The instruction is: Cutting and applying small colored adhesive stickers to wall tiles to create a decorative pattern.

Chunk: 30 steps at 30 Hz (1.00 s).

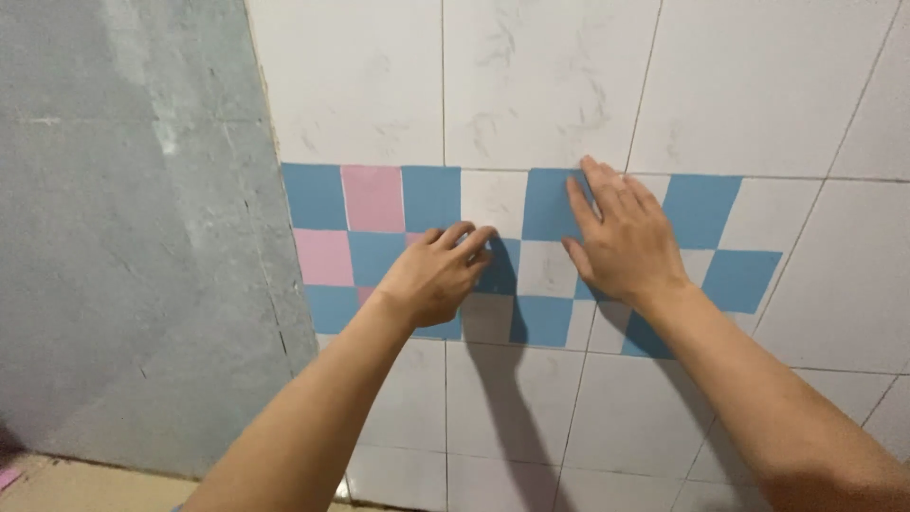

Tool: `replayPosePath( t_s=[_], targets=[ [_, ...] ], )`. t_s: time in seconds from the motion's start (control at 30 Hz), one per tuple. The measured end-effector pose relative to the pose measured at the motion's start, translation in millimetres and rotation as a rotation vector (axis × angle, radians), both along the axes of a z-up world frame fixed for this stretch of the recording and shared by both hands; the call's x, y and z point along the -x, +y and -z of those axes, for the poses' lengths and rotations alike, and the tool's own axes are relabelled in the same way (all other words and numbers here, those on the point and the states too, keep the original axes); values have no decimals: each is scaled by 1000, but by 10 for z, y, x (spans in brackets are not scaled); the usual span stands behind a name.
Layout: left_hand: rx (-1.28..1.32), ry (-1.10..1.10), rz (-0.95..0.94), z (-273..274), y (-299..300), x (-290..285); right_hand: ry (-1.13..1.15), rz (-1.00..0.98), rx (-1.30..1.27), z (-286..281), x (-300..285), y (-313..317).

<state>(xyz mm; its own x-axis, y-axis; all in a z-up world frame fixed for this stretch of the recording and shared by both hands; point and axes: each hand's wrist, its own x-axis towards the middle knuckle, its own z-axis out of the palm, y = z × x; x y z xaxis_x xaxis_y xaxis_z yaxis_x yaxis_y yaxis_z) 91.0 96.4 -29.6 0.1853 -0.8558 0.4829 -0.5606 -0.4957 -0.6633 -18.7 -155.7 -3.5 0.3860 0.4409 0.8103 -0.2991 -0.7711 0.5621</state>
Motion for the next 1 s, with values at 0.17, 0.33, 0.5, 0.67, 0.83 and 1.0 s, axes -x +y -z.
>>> replayPosePath(
  t_s=[0.17,0.33,0.5,0.67,0.83,1.0],
  targets=[
    [374,392,107,-336,-89,150,-17,-68,-154,-95,-237,-140],
    [624,792,158,-671,-434,242,18,-153,-406,-207,-279,5],
    [742,922,182,-764,-650,361,5,-300,-657,-293,-288,125],
    [764,913,164,-747,-764,366,14,-324,-849,-413,-297,69],
    [791,909,144,-773,-720,461,39,-326,-914,-519,-170,110],
    [877,920,172,-794,-718,554,124,-436,-981,-585,-76,144]
  ],
)
